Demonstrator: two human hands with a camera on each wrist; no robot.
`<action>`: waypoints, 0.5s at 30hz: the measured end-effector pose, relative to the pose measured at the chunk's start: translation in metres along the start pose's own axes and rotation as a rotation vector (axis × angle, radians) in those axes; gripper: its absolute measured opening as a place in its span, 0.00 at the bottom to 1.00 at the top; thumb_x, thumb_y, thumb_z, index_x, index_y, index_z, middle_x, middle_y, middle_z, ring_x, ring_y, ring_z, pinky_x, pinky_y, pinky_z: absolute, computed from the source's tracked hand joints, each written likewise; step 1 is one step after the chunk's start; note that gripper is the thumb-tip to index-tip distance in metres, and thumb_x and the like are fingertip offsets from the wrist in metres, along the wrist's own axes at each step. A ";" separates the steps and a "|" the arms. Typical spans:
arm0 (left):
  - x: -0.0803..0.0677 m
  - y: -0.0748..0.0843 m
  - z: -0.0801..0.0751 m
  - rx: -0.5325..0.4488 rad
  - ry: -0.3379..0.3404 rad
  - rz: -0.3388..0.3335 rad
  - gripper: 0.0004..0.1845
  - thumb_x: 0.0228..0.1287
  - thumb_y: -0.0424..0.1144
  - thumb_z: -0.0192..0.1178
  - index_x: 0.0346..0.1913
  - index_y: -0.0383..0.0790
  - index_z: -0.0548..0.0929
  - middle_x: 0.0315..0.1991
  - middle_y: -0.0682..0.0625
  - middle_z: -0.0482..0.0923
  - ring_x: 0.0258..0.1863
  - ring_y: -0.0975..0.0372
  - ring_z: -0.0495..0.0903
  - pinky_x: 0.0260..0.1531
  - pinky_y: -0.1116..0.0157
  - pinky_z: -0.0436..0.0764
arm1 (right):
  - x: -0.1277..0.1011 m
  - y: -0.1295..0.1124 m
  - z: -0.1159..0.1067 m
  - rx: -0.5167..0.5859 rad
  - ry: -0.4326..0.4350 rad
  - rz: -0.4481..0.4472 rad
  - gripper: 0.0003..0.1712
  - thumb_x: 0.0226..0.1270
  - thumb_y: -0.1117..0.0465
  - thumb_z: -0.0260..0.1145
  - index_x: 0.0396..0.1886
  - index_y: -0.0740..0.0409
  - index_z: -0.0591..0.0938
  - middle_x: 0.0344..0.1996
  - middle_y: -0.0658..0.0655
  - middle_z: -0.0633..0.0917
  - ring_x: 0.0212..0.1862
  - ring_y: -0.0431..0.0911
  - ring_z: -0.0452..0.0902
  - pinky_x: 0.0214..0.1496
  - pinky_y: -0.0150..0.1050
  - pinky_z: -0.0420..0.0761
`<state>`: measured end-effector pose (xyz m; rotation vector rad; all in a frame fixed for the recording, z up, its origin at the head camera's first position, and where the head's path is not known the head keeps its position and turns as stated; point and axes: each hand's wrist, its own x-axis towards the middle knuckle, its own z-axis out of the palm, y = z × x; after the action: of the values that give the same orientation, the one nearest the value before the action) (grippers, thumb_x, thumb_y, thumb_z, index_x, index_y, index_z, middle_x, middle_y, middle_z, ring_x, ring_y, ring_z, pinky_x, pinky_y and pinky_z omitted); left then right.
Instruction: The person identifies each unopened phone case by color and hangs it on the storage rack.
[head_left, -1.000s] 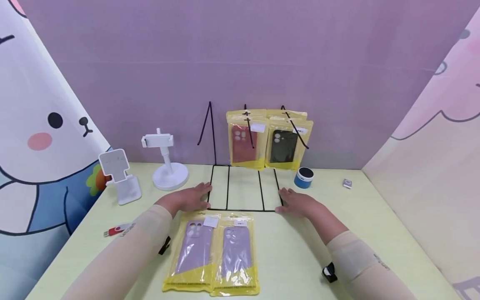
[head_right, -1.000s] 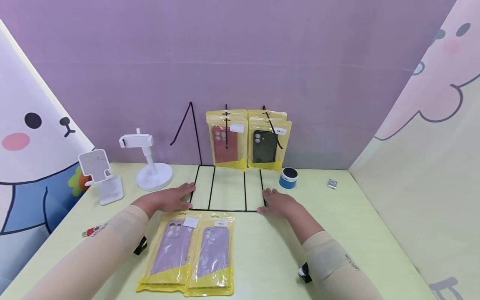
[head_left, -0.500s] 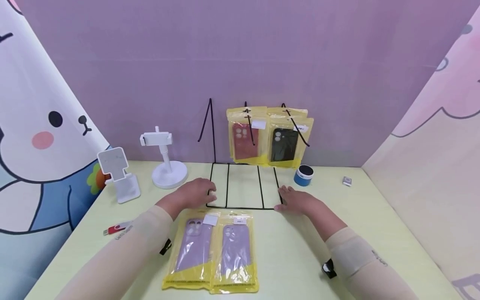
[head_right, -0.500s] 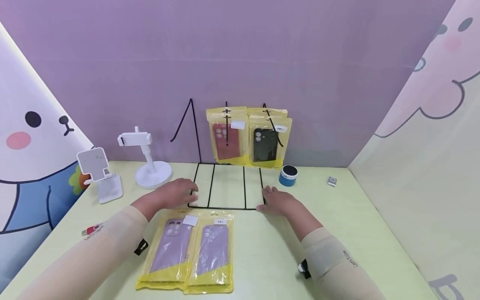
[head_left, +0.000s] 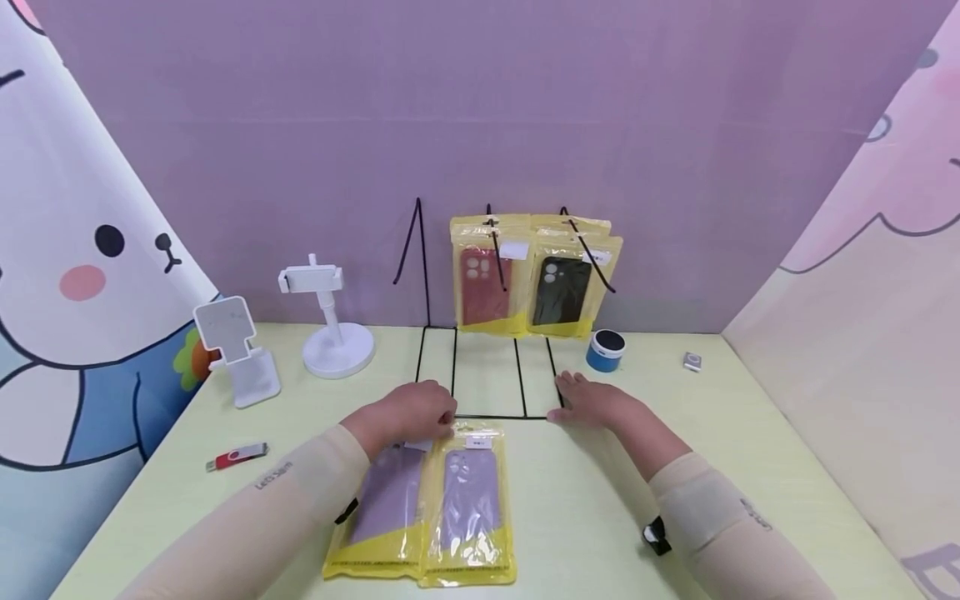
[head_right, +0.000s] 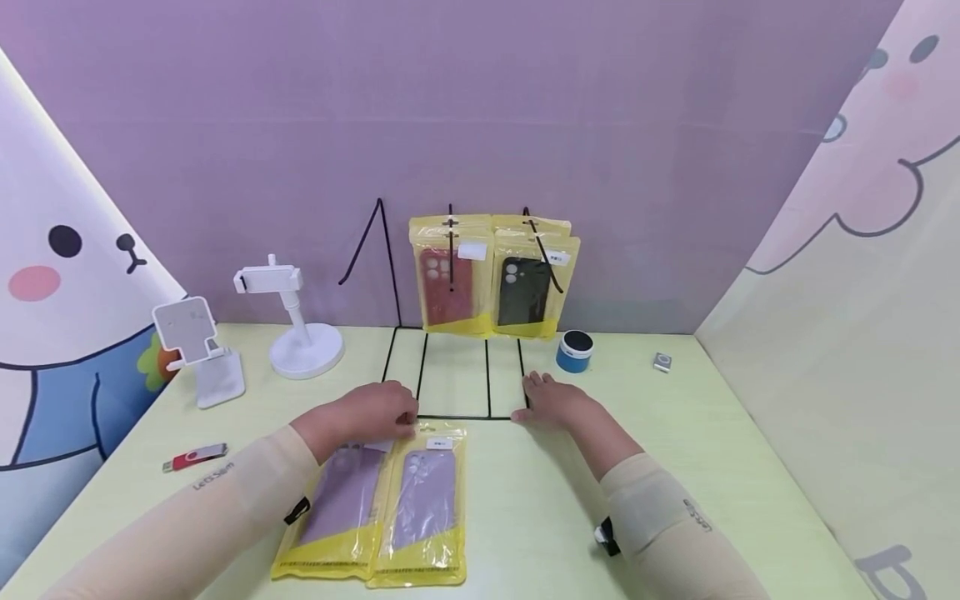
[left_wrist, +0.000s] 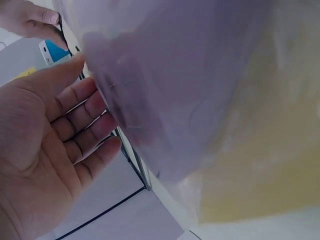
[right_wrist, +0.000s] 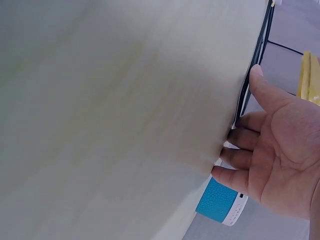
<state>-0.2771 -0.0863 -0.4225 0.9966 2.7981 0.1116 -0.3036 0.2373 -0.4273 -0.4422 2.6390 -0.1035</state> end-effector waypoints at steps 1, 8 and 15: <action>0.001 0.001 0.001 0.010 -0.002 0.000 0.11 0.63 0.47 0.64 0.25 0.54 0.77 0.27 0.61 0.72 0.32 0.65 0.71 0.35 0.64 0.73 | 0.000 0.000 0.000 -0.002 0.000 0.000 0.49 0.72 0.36 0.53 0.77 0.64 0.53 0.77 0.66 0.51 0.78 0.63 0.44 0.75 0.59 0.58; 0.003 0.003 0.004 0.014 0.031 0.035 0.12 0.65 0.41 0.62 0.24 0.55 0.75 0.26 0.61 0.70 0.33 0.64 0.69 0.34 0.65 0.71 | 0.000 -0.001 0.000 -0.022 -0.008 0.002 0.49 0.72 0.36 0.53 0.78 0.63 0.52 0.78 0.66 0.50 0.78 0.62 0.43 0.76 0.59 0.57; 0.006 0.004 -0.002 -0.073 0.114 0.087 0.12 0.65 0.37 0.61 0.23 0.53 0.74 0.24 0.60 0.70 0.31 0.64 0.69 0.35 0.66 0.70 | -0.001 -0.002 0.000 -0.016 0.002 0.019 0.49 0.71 0.36 0.54 0.77 0.63 0.54 0.77 0.66 0.52 0.78 0.62 0.45 0.75 0.60 0.58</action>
<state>-0.2790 -0.0794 -0.4211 1.1278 2.8282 0.2880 -0.3017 0.2355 -0.4266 -0.4221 2.6471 -0.0763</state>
